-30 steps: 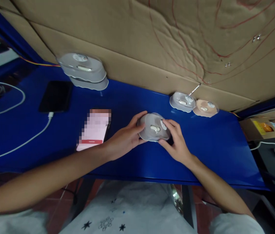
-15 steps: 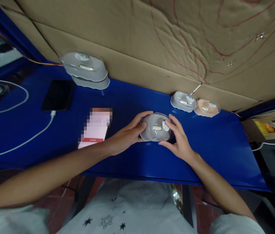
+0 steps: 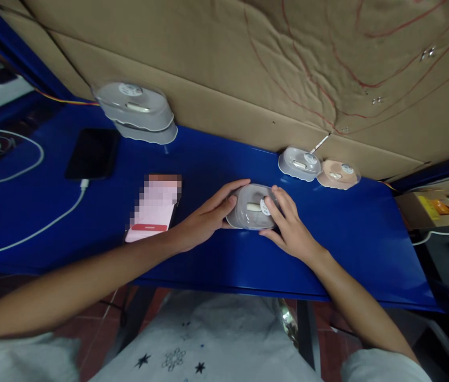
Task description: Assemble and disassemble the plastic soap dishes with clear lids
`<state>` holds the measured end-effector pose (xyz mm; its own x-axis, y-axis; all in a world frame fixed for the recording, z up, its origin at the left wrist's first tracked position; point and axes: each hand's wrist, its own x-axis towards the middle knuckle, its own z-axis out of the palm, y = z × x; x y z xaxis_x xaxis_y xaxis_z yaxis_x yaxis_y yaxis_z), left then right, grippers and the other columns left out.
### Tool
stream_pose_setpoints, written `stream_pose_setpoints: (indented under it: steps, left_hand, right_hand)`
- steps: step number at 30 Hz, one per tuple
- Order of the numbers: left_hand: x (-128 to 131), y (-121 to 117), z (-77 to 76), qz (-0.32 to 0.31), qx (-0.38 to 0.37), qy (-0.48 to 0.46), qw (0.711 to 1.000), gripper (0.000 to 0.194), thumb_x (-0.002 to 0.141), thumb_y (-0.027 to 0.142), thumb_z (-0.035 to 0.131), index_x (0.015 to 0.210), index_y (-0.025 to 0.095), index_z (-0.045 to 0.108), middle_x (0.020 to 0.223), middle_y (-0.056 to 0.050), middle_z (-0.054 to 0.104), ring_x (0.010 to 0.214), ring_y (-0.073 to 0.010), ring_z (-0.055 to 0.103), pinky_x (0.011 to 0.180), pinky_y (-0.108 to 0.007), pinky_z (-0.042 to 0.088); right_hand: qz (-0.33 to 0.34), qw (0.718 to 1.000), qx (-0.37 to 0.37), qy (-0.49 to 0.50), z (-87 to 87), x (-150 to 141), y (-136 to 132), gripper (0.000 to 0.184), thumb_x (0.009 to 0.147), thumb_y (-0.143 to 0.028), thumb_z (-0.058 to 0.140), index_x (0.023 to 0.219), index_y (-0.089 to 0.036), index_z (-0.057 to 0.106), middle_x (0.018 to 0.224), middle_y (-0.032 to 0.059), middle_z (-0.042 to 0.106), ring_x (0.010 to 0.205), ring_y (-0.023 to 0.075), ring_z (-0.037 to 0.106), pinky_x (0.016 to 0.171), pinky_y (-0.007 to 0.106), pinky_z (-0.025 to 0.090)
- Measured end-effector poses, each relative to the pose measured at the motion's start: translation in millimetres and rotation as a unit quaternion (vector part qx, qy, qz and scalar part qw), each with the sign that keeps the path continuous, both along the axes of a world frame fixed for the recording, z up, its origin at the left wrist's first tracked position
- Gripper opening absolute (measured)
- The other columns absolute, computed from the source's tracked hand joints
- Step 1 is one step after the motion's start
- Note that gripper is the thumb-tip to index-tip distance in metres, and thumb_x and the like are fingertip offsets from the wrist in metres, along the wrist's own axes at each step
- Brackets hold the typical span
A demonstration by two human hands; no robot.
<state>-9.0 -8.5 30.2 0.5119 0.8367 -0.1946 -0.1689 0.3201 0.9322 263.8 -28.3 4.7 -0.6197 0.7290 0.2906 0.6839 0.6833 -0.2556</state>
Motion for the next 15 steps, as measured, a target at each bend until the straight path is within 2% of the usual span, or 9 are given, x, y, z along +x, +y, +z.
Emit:
stream_pose_setpoints:
  steps: [2, 4, 6, 9, 12, 15]
  left_hand:
    - [0.7, -0.4, 0.5, -0.002, -0.014, -0.018, 1.0, 0.047, 0.1, 0.057, 0.061, 0.146, 0.047, 0.057, 0.159, -0.003, 0.049, 0.137, -0.0333, 0.052, 0.102, -0.05, 0.057]
    - [1.9, -1.1, 0.7, 0.0, -0.039, -0.034, 0.999, 0.048, 0.1, 0.056, 0.062, 0.146, 0.044, 0.057, 0.157, -0.004, 0.052, 0.137, -0.0334, 0.053, 0.104, -0.051, 0.055]
    - [2.7, -1.6, 0.2, 0.017, -0.042, -0.015, 0.999, 0.046, 0.101, 0.052, 0.062, 0.146, 0.04, 0.058, 0.156, -0.005, 0.054, 0.141, -0.0331, 0.051, 0.113, -0.053, 0.049]
    - [1.8, -1.6, -0.6, 0.051, 0.046, 0.077, 0.995, 0.045, 0.102, 0.043, 0.062, 0.147, 0.037, 0.058, 0.163, -0.002, 0.048, 0.151, -0.0296, 0.041, 0.125, -0.048, 0.032]
    - [-0.6, -1.5, 1.6, 0.052, 0.151, 0.135, 0.978, 0.044, 0.103, 0.037, 0.059, 0.147, 0.036, 0.057, 0.163, -0.003, 0.047, 0.152, -0.0272, 0.04, 0.126, -0.045, 0.031]
    - [-1.8, -3.2, 5.0, 0.021, 0.18, 0.146, 0.972, 0.033, 0.103, 0.037, 0.057, 0.134, 0.033, 0.066, 0.153, -0.005, 0.054, 0.145, -0.0286, 0.047, 0.12, -0.045, 0.039]
  right_hand:
    - [-0.004, 1.0, -0.011, 0.007, 0.4, -1.4, -0.8, 0.096, 0.101, -0.052, 0.061, 0.169, -0.041, -0.007, 0.179, 0.0067, 0.002, 0.163, 0.0403, 0.015, 0.126, 0.068, 0.031]
    - [-0.012, 1.0, -0.019, 0.016, 3.9, -1.8, -1.2, 0.097, 0.1, -0.054, 0.062, 0.169, -0.042, -0.005, 0.178, 0.0082, 0.01, 0.162, 0.0402, 0.021, 0.125, 0.067, 0.034]
    - [-0.012, 0.999, -0.031, 0.011, 10.1, 0.2, -0.9, 0.094, 0.1, -0.054, 0.063, 0.17, -0.042, 0.002, 0.176, 0.0092, 0.021, 0.159, 0.0392, 0.029, 0.124, 0.065, 0.037]
    - [-0.013, 0.998, -0.061, -0.019, 20.2, 12.5, -0.1, 0.08, 0.102, -0.051, 0.061, 0.169, -0.04, 0.018, 0.173, 0.0086, 0.029, 0.157, 0.0367, 0.033, 0.123, 0.063, 0.038]
    - [-0.055, 0.996, -0.071, -0.031, 23.7, 46.6, -4.8, 0.072, 0.103, -0.048, 0.06, 0.167, -0.037, 0.027, 0.173, 0.0091, 0.029, 0.158, 0.035, 0.03, 0.124, 0.063, 0.036]
    - [-0.128, 0.989, -0.049, -0.05, 18.2, 113.2, -19.4, 0.072, 0.101, -0.048, 0.063, 0.164, -0.034, 0.033, 0.172, 0.011, 0.033, 0.158, 0.0372, 0.032, 0.123, 0.066, 0.034]
